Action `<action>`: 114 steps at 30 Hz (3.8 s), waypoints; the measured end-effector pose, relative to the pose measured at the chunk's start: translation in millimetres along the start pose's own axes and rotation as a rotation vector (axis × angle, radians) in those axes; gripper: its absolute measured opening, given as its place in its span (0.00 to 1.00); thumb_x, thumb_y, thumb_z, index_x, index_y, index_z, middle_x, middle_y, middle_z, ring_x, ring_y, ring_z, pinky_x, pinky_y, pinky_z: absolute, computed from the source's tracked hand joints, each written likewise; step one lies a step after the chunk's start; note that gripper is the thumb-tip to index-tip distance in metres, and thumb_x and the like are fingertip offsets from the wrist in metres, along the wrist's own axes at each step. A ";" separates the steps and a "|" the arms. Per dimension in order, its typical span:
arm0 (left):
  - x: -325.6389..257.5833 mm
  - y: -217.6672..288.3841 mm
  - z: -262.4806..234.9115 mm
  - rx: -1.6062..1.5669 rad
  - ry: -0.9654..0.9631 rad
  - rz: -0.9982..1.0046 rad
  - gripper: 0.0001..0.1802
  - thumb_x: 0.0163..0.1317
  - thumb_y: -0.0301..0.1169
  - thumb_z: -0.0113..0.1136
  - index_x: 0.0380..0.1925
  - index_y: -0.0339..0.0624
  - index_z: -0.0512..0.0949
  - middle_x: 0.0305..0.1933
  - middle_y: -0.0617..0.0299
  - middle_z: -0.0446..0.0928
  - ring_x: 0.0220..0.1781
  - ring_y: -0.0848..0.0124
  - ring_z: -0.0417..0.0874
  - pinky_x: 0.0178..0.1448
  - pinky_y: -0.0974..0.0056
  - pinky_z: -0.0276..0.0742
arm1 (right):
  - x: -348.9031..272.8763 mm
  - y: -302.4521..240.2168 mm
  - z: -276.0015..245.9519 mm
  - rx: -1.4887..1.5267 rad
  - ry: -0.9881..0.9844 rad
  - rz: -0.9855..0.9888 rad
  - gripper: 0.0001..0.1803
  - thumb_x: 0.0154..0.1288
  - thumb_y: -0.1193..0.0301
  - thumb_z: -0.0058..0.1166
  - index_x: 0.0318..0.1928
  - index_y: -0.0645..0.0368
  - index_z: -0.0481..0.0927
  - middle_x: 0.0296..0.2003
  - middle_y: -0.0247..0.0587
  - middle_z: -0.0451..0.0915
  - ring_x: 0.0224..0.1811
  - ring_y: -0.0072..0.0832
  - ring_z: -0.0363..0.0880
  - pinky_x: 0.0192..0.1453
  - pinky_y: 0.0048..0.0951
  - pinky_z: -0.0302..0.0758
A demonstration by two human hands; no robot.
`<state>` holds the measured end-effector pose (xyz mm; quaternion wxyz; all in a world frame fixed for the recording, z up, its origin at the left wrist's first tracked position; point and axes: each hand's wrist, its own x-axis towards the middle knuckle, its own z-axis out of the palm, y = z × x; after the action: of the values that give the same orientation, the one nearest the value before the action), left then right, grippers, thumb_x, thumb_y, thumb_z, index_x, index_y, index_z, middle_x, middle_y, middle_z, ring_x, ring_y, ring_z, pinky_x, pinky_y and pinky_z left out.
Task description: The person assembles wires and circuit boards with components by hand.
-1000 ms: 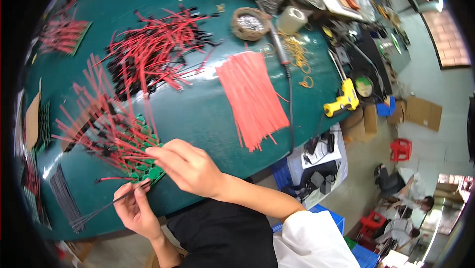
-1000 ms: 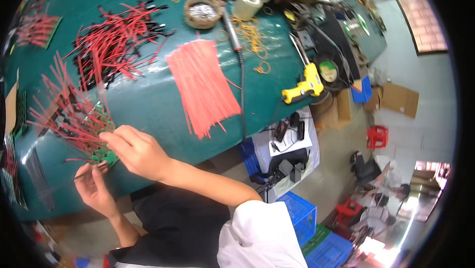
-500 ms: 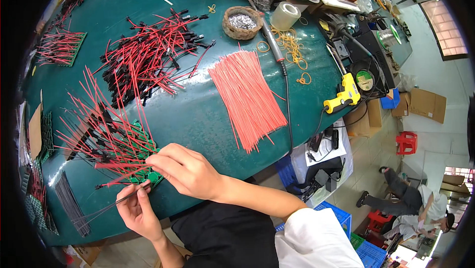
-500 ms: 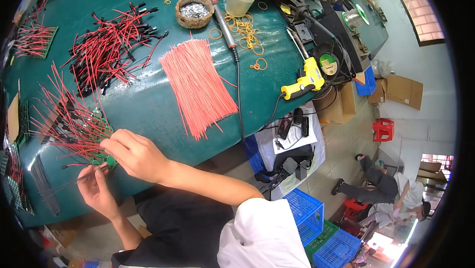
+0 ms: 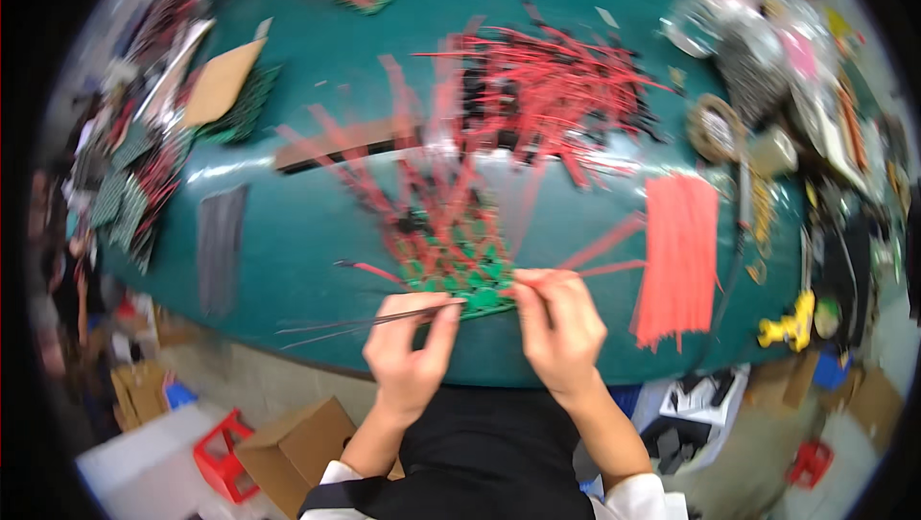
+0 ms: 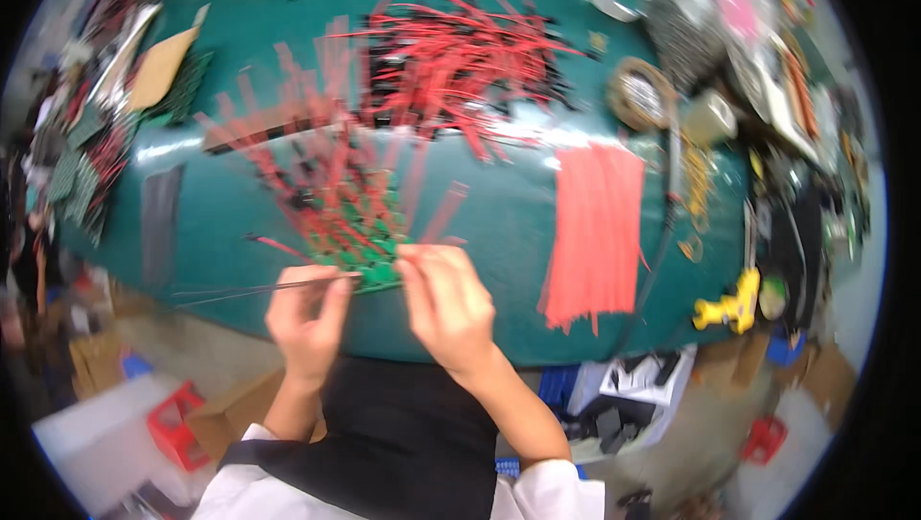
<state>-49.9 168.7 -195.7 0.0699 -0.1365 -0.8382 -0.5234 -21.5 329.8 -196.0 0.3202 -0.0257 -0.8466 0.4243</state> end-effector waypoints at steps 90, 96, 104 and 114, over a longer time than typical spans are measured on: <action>27.9 20.3 0.9 0.227 -0.136 0.220 0.23 0.57 0.18 0.66 0.53 0.32 0.74 0.31 0.57 0.81 0.29 0.70 0.85 0.35 0.69 0.83 | 2.1 -5.8 -10.7 0.022 -0.024 0.084 0.10 0.58 0.86 0.59 0.41 0.71 0.80 0.35 0.47 0.83 0.32 0.34 0.81 0.36 0.30 0.79; 21.9 10.4 2.5 0.163 -0.072 0.267 0.30 0.55 0.16 0.67 0.59 0.31 0.71 0.29 0.59 0.81 0.29 0.70 0.85 0.34 0.68 0.83 | -8.9 1.8 -7.6 0.054 -0.041 0.119 0.10 0.57 0.86 0.61 0.41 0.71 0.80 0.35 0.48 0.83 0.33 0.35 0.81 0.38 0.31 0.79; 5.7 16.2 -2.3 -0.127 -0.077 0.057 0.15 0.55 0.16 0.67 0.44 0.31 0.81 0.35 0.55 0.82 0.33 0.70 0.86 0.39 0.69 0.84 | -7.2 1.7 -4.3 0.017 -0.077 0.041 0.09 0.56 0.87 0.62 0.38 0.69 0.79 0.35 0.47 0.83 0.35 0.38 0.83 0.39 0.32 0.81; 6.0 7.1 10.1 -0.086 -0.067 0.125 0.09 0.51 0.17 0.70 0.33 0.34 0.83 0.35 0.58 0.84 0.35 0.65 0.85 0.38 0.65 0.81 | -7.9 1.4 -4.5 -0.005 -0.108 -0.014 0.11 0.54 0.87 0.63 0.38 0.68 0.79 0.36 0.46 0.84 0.36 0.38 0.83 0.40 0.32 0.81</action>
<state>-53.3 181.6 -192.5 0.0683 -0.2092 -0.8065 -0.5488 -13.0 331.4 -199.2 0.2767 0.0023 -0.8641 0.4205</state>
